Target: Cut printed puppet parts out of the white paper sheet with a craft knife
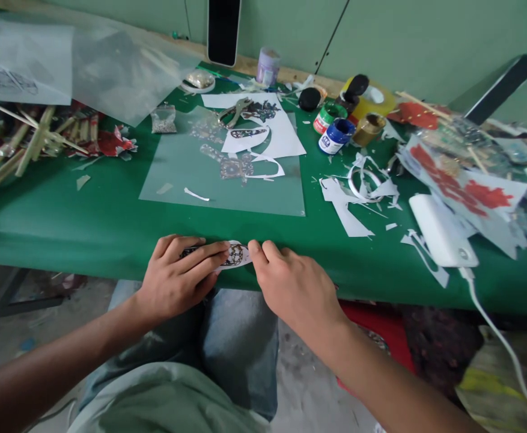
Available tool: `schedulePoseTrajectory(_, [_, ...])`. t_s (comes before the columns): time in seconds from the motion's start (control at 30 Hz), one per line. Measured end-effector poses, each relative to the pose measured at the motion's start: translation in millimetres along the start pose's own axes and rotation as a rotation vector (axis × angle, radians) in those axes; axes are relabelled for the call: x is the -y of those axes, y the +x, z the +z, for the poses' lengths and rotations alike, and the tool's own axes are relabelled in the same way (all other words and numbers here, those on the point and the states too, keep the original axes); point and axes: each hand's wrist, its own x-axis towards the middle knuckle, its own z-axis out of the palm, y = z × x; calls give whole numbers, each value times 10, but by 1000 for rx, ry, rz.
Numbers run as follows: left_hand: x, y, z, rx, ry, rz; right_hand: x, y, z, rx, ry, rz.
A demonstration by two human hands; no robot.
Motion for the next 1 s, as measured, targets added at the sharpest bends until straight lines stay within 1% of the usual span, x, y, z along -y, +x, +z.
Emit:
schedulePoseTrajectory(0.43, [-14, -13, 9, -5, 2, -3, 82, -41, -10, -2, 4, 67])
schedulePoseTrajectory(0.67, [-13, -7, 1, 4, 1, -8, 190, -44, -87, 33, 27, 132])
schedulePoseTrajectory(0.77, [-41, -5, -7, 12, 2, -18, 193, -21, -119, 51, 17, 139])
schedulePoseTrajectory(0.87, [-102, 1, -27, 34, 17, -45, 86, 28, -128, 85, 11, 87])
schedulePoseTrajectory(0.93, [-141, 13, -48, 41, -5, -74, -40, 68, -108, 97, 17, 2])
schedulePoseTrajectory(1.0, [-157, 32, -71, 55, -49, -89, -173, 106, -65, 83, 29, -102])
